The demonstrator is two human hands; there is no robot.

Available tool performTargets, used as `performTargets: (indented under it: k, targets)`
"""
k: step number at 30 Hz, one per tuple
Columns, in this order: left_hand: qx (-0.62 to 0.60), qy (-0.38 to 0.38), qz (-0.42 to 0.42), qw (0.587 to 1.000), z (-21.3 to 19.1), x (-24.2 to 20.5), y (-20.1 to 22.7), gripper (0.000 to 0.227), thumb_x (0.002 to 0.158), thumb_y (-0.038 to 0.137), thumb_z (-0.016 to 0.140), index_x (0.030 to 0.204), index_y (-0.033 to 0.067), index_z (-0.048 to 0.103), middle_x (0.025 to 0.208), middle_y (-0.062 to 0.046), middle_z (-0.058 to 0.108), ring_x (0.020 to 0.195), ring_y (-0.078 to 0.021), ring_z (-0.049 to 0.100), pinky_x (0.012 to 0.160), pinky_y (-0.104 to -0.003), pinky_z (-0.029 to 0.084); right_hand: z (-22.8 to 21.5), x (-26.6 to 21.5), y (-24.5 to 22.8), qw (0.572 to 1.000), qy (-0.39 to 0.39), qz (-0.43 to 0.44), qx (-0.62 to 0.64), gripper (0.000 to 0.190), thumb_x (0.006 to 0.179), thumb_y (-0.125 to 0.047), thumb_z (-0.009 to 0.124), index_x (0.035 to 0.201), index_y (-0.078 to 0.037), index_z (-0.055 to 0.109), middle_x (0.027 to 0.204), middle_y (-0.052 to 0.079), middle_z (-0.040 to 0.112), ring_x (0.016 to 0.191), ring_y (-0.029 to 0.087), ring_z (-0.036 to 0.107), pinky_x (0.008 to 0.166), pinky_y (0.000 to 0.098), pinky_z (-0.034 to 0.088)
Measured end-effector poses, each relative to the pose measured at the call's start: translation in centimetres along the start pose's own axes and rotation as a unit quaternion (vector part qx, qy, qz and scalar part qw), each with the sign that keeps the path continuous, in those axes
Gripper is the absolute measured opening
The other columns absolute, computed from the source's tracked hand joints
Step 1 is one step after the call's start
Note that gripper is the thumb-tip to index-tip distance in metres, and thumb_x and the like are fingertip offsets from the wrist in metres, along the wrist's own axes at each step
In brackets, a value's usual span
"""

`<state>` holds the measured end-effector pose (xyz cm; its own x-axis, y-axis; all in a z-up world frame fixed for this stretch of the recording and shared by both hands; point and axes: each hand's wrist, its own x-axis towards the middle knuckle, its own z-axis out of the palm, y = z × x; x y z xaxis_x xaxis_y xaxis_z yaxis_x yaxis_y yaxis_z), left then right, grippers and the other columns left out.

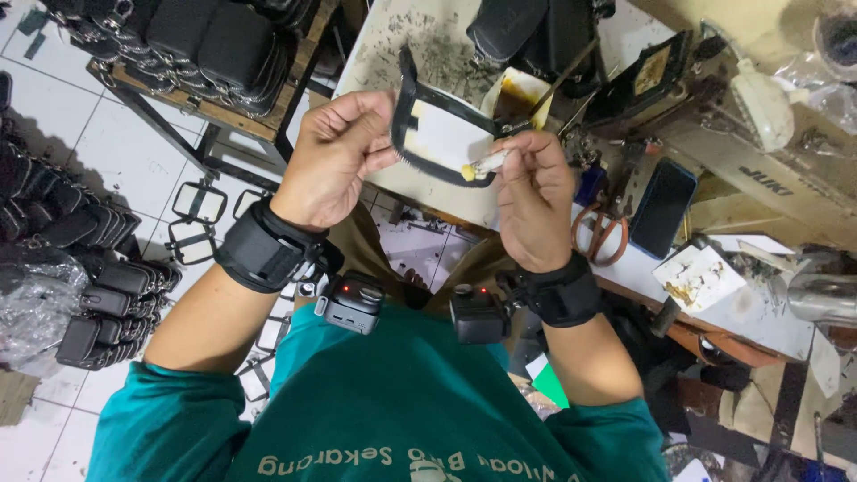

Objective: Apply glue to the edges of leather components using a small applicator stick

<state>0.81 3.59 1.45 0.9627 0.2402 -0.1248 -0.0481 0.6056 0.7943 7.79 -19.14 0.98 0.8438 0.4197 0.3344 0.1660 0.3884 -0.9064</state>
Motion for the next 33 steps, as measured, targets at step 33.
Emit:
performTargets:
  k: [33]
  targets:
    - [0.260,-0.013,0.032,0.965,-3.4,-1.6,1.9,0.005,0.112,0.014,0.053,0.109,0.0104,0.054,0.079,-0.002,0.065,0.073,-0.0084,0.067,0.076,-0.026,0.067,-9.8,6.7,3.0,0.786,-0.045,-0.084,-0.611,0.005,0.102,-0.008,0.059,0.107,-0.009,0.062,0.094,0.015,0.057,0.090,0.034,0.051,0.078,0.0449,0.041]
